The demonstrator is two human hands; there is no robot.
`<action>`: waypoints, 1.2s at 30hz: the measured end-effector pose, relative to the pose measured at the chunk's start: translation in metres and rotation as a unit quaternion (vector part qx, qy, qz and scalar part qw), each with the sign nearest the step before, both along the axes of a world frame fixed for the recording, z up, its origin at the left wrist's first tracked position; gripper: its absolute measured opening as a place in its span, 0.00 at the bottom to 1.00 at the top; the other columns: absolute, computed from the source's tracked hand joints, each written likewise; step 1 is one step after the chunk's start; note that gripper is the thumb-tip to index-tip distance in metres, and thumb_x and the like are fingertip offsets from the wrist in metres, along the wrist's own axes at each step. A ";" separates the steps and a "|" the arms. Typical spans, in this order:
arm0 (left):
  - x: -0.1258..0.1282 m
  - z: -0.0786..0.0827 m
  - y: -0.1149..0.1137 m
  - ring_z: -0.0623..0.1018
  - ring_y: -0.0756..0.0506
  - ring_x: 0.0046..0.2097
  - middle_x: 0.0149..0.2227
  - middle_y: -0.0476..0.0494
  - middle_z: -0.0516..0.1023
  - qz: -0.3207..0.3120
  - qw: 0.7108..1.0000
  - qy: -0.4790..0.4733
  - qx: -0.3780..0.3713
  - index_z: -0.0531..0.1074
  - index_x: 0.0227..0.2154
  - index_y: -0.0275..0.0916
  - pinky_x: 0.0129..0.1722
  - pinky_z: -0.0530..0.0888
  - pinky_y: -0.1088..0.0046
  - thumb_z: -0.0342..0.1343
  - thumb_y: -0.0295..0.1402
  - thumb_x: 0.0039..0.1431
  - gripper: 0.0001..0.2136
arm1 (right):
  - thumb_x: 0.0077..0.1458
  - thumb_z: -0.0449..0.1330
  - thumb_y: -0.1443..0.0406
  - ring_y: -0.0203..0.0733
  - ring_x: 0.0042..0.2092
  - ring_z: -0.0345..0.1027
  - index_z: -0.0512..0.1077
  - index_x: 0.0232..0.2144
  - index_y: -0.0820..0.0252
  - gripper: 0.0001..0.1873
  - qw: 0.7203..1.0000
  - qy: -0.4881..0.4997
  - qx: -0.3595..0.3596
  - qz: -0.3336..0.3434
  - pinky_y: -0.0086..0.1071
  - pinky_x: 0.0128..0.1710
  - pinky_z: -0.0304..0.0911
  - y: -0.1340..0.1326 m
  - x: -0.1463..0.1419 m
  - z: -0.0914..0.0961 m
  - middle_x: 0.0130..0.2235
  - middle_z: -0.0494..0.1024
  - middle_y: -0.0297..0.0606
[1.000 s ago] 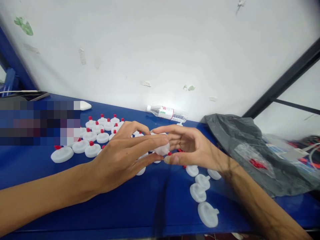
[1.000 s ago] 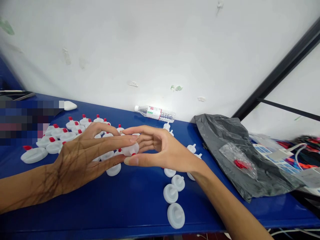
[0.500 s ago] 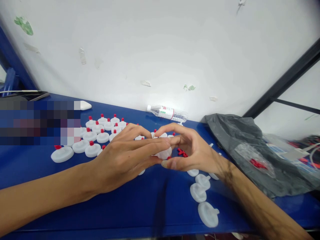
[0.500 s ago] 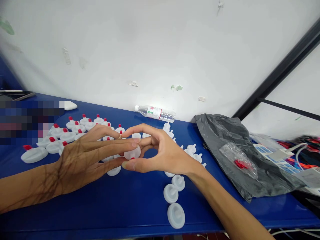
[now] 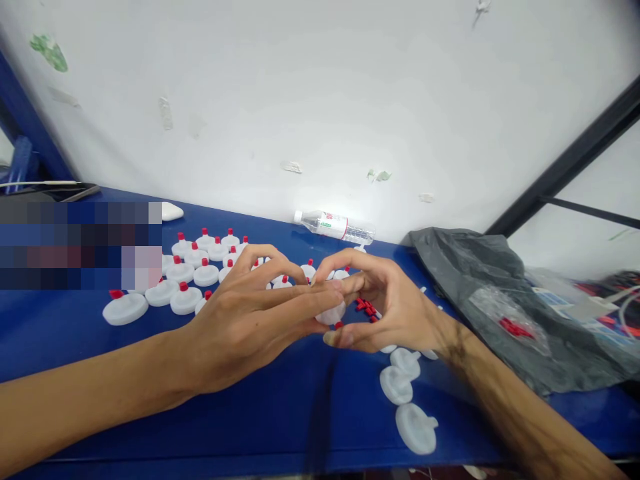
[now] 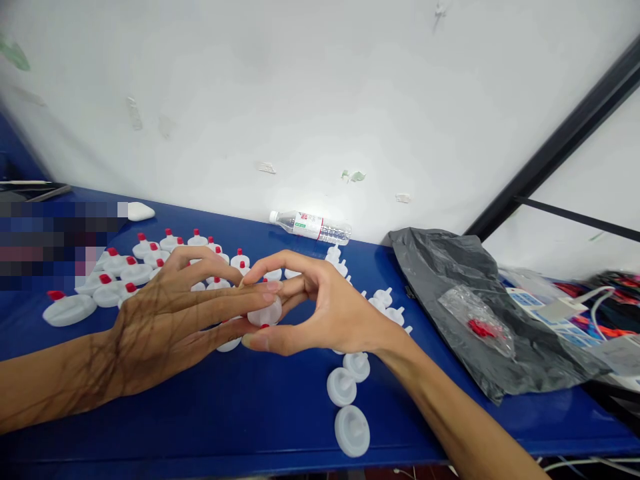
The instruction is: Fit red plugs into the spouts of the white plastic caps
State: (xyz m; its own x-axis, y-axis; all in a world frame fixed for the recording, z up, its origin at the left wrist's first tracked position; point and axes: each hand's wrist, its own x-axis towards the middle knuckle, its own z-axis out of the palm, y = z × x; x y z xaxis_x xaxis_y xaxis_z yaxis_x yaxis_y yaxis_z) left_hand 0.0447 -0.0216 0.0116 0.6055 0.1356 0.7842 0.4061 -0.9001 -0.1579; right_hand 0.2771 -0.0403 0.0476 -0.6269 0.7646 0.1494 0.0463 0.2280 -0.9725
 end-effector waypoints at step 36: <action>0.006 -0.017 0.006 0.66 0.33 0.64 0.56 0.34 0.72 0.079 0.977 0.134 -0.146 0.76 0.46 0.37 0.63 0.67 0.46 0.49 0.32 0.71 0.11 | 0.70 0.55 0.56 0.37 0.34 0.71 0.76 0.39 0.54 0.13 0.801 -0.389 0.379 -0.253 0.32 0.36 0.60 0.020 0.012 -0.003 0.40 0.79 0.35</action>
State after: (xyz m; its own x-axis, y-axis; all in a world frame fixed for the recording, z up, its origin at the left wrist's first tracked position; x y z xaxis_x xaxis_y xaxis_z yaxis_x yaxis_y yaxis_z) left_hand 0.0506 -0.0151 -0.0055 0.7373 0.4386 0.5138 0.5232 -0.8519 -0.0237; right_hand 0.2890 -0.0201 0.0445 -0.3936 0.8251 0.4054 0.8442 0.4989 -0.1958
